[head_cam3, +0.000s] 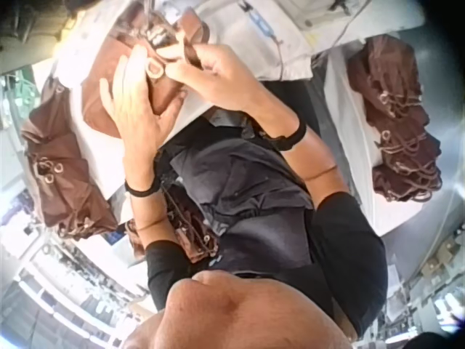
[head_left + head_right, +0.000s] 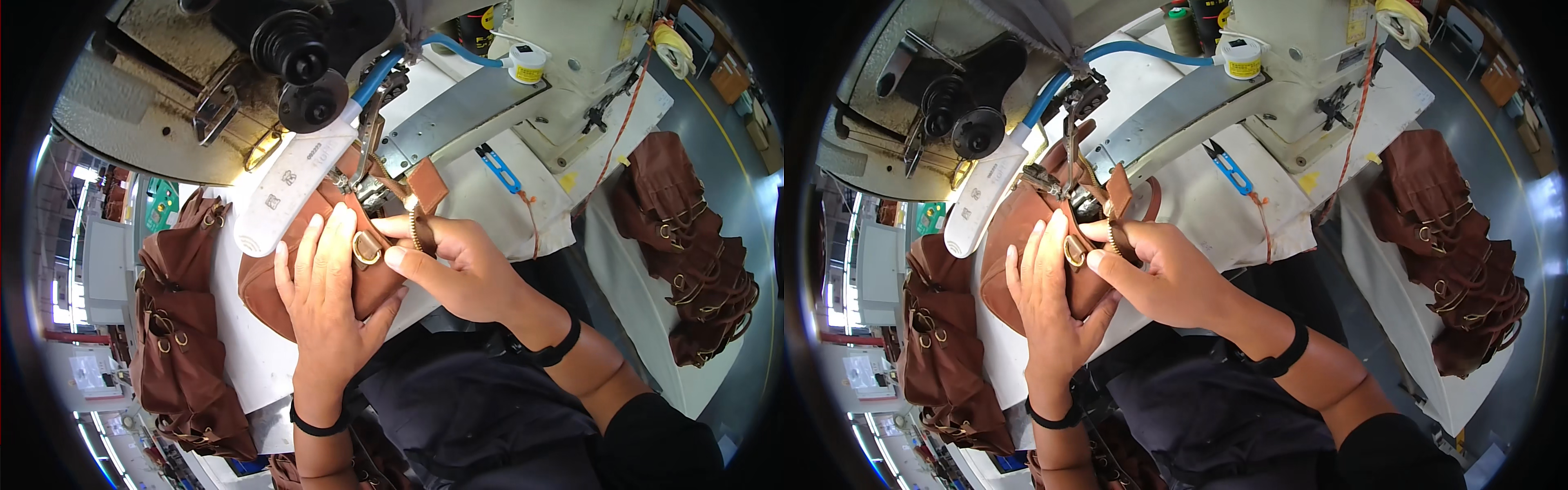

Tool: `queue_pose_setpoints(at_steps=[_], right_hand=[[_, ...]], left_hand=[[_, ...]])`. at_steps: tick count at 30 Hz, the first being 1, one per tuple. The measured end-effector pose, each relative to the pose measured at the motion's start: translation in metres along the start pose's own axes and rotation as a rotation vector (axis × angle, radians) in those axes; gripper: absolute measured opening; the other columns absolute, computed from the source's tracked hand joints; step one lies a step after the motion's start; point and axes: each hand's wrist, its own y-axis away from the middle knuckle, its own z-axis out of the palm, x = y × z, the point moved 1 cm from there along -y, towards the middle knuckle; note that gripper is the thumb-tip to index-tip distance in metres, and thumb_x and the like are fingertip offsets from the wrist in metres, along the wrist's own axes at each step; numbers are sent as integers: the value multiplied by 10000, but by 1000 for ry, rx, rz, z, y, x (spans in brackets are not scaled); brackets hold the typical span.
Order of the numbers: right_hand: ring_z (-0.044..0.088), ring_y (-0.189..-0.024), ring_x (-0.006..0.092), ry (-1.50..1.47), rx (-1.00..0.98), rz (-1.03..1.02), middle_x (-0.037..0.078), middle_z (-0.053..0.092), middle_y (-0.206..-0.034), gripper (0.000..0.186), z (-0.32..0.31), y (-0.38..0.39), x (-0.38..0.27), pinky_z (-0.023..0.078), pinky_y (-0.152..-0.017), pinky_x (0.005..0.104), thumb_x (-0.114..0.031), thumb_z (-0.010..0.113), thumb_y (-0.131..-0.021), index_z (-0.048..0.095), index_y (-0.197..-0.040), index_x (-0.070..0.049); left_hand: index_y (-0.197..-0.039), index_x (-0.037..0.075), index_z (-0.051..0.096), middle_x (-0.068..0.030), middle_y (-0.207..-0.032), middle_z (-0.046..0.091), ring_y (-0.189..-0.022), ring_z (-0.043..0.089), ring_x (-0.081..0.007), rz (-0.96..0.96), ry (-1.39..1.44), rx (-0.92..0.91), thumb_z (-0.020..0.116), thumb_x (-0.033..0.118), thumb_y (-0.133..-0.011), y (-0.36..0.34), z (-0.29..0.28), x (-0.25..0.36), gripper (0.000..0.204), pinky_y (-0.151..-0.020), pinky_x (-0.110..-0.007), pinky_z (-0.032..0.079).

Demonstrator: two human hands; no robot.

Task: The person uses an industrial sewing machine to stitch a zipper onto a brown leather bag. They guide the bag under the needle, align the zipper tape, and sew along the edge. The person periodically stops to adjust the bag's position and inspect the stitching, eventually completing the zipper attachment.

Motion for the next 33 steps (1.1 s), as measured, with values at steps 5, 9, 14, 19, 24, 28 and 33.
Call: queue_pose_setpoints(at_steps=[5,9,14,19,24,28,33], right_hand=[[519,-768,18,-6,11,-48,-20,660,-895,346,2,-2,-3,447,-660,224,-127,561,-1048,627,-1340,47],[567,-810,26,-38,3,1,24,703,-975,382,0,-3,0,473,-692,220,-127,564,-1050,605,-1386,49],[628,-930,52,-23,-8,19,66,726,-1072,390,-3,-3,4,522,-807,236,-110,556,-1054,588,-1402,65],[641,-969,75,-30,12,15,84,734,-1102,386,0,-12,-2,533,-848,260,-113,551,-1056,591,-1396,64],[647,-962,82,-30,41,-18,80,734,-1090,350,3,-20,0,540,-844,270,-120,547,-1055,617,-1346,61],[626,-903,64,-29,56,-4,51,722,-1012,294,3,-21,-1,531,-783,271,-123,548,-1054,648,-1262,59],[603,-861,49,-17,94,19,22,701,-937,256,4,-20,-1,512,-741,266,-130,557,-1055,661,-1199,54]], left_hand=[[-1546,36,427,-158,-1565,500,-1471,435,-376,-44,72,-17,880,265,-724,-2,-2,3,966,-1242,-566,166],[-1540,32,434,-162,-1555,507,-1465,444,-368,-60,102,-20,890,264,-710,-4,-3,1,976,-1243,-565,164],[-1530,17,444,-173,-1544,517,-1463,448,-359,-70,114,-24,899,281,-701,-4,-2,0,982,-1246,-563,157],[-1509,4,467,-181,-1519,536,-1456,458,-370,-61,158,-7,909,277,-679,-13,1,-10,979,-1238,-562,189],[-1485,-6,493,-183,-1489,558,-1421,491,-380,-9,187,27,921,277,-663,-20,6,-26,970,-1217,-566,235],[-1466,-10,519,-199,-1458,580,-1391,517,-390,-35,183,-2,907,385,-693,-20,7,-31,951,-1202,-563,257],[-1352,-6,634,-188,-1376,642,-1317,562,-390,26,144,203,764,433,-876,-18,11,-30,661,-1171,-501,329]])
